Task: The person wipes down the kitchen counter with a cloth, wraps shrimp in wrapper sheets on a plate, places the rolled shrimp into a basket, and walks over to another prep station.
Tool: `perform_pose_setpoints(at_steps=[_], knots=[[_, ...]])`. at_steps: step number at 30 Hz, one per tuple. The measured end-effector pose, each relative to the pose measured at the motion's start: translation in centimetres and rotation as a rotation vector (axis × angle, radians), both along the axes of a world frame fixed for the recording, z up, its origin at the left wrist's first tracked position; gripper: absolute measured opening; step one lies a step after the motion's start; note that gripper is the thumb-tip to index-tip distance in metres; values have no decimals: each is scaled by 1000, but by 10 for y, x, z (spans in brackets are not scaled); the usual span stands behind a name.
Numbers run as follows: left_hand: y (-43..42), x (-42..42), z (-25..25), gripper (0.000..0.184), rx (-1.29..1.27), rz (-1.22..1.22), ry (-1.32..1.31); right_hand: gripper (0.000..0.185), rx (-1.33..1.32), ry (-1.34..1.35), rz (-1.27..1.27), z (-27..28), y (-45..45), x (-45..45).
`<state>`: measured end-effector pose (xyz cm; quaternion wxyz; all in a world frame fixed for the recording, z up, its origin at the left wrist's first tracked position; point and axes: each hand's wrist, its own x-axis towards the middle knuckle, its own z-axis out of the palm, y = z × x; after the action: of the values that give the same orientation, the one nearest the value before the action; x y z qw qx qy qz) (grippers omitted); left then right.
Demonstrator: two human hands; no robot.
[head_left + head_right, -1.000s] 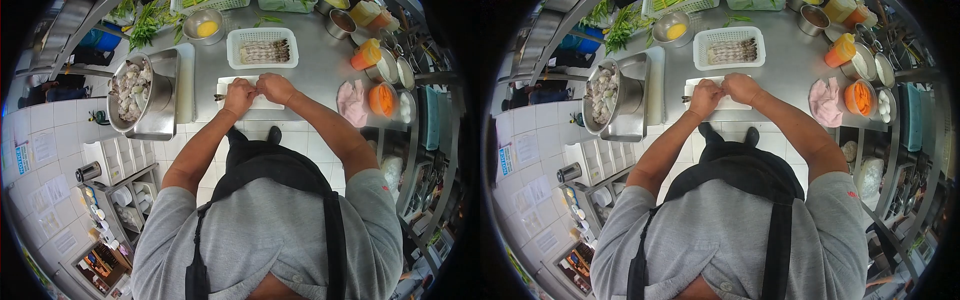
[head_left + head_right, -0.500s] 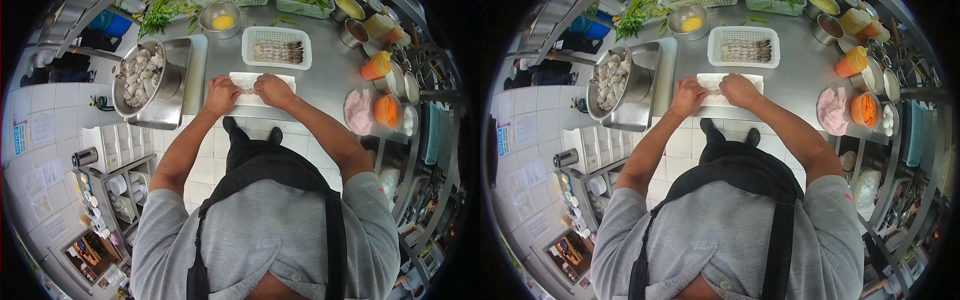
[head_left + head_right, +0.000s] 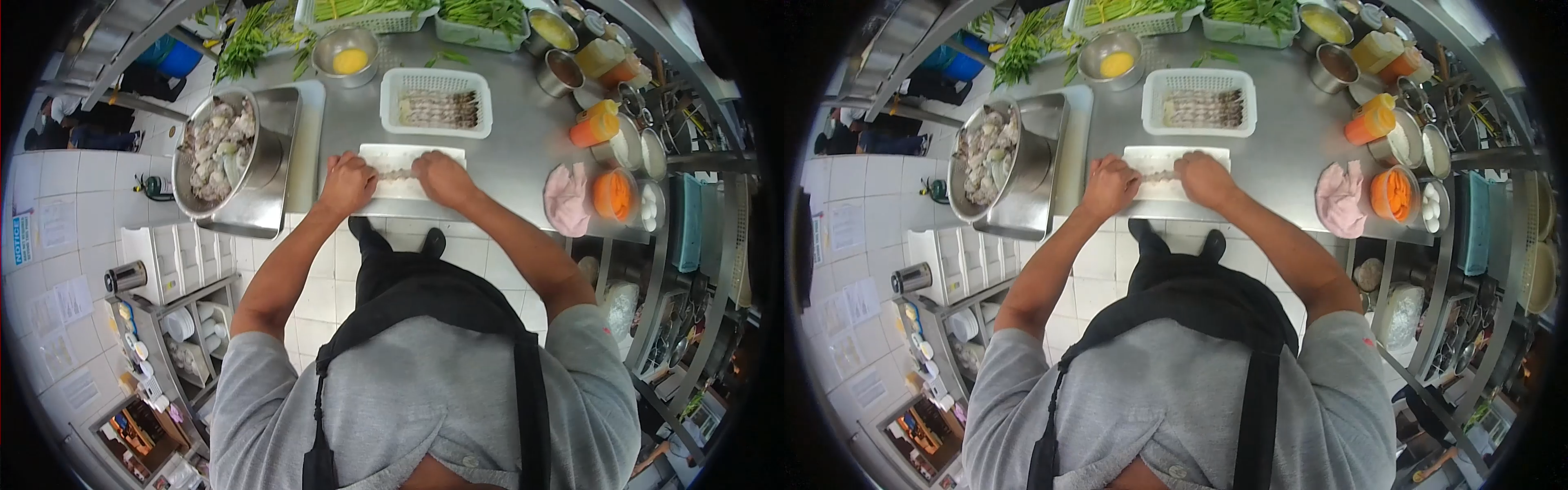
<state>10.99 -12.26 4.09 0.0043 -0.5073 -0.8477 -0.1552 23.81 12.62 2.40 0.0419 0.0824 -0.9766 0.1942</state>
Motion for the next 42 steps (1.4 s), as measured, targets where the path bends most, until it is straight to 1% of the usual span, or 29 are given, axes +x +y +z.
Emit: perform_pose_setpoints(at_steps=[3, 4, 6, 7, 8, 9, 10, 11, 12, 13, 14, 15, 16, 18, 22, 26, 28, 29, 30, 31, 32, 33, 34, 36, 37, 38, 39, 41, 42], knots=[[4, 2, 15, 7, -22, -19, -13, 8, -189, 9, -66, 10, 0, 10], [7, 2, 24, 6, 7, -35, -26, 8, -183, 17, -71, 27, 4, 11], [21, -6, 45, 6, 37, -56, -37, 10, -301, -28, -108, 56, 12, 12], [34, -14, 57, 5, 46, -43, 1, 15, -297, 52, -137, 60, 22, 6], [47, -21, 64, 5, 53, -26, 36, 15, -296, 52, -136, 64, 37, -6], [64, -35, 63, 5, 132, -41, 53, 17, -246, 20, -179, 67, 55, -22], [82, -46, 63, 5, 132, -41, 53, 19, -195, -10, -222, 68, 71, -38], [100, -55, 63, 2, 41, -26, 52, 19, -194, -8, -223, 66, 84, -52], [116, -62, 62, 3, -49, -12, 51, 20, -162, -99, -247, 64, 96, -65], [128, -70, 52, 3, -46, -13, 54, 22, -128, -189, -271, 63, 105, -75], [138, -75, 42, 4, -116, -24, 42, 22, -125, -186, -272, 60, 110, -82], [145, -78, 39, 5, -188, -34, 28, 21, -66, -283, -239, 57, 113, -87], [149, -81, 36, 5, -186, -34, 29, 20, -7, -382, -205, 54, 116, -91], [153, -84, 30, 8, -238, -35, -74, 20, 0, -419, -186, 49, 120, -91], [151, -91, 26, 10, -305, -48, -148, 19, 50, -478, -150, 45, 124, -88], [148, -90, 27, 9, -305, -78, -147, 20, 81, -448, -126, 43, 126, -82], [141, -92, 31, 9, -328, -90, -149, 22, 18, -394, -139, 37, 129, -82], [135, -96, 35, 10, -279, -104, -149, 22, 16, -395, -137, 35, 134, -82], [128, -98, 40, 11, -231, -115, -150, 23, -23, -335, -140, 36, 137, -82], [119, -99, 50, 11, -234, -111, -151, 23, -64, -277, -141, 40, 138, -82], [109, -99, 60, 14, -149, -83, -135, 23, -66, -277, -134, 45, 139, -81], [99, -100, 71, 17, -63, -53, -117, 23, -146, -262, -182, 53, 140, -82], [89, -103, 79, 17, -67, -41, -115, 22, -226, -246, -227, 60, 137, -83], [67, -109, 98, 20, 121, -45, -123, 21, -276, -226, -206, 47, 136, -83], [56, -114, 116, 23, 156, -78, -106, 19, -329, -208, -190, 38, 135, -86], [41, -117, 139, 23, 138, -37, -83, 19, -237, -258, -196, 34, 131, -86], [27, -118, 165, 25, 143, 52, -147, 19, -146, -297, -195, 29, 126, -84], [-9, -121, 220, 27, 199, 248, -255, 21, -48, -243, -147, 7, 128, -89], [-35, -130, 230, 27, 196, 298, -226, 21, -322, -256, -163, 6, 129, -89]])
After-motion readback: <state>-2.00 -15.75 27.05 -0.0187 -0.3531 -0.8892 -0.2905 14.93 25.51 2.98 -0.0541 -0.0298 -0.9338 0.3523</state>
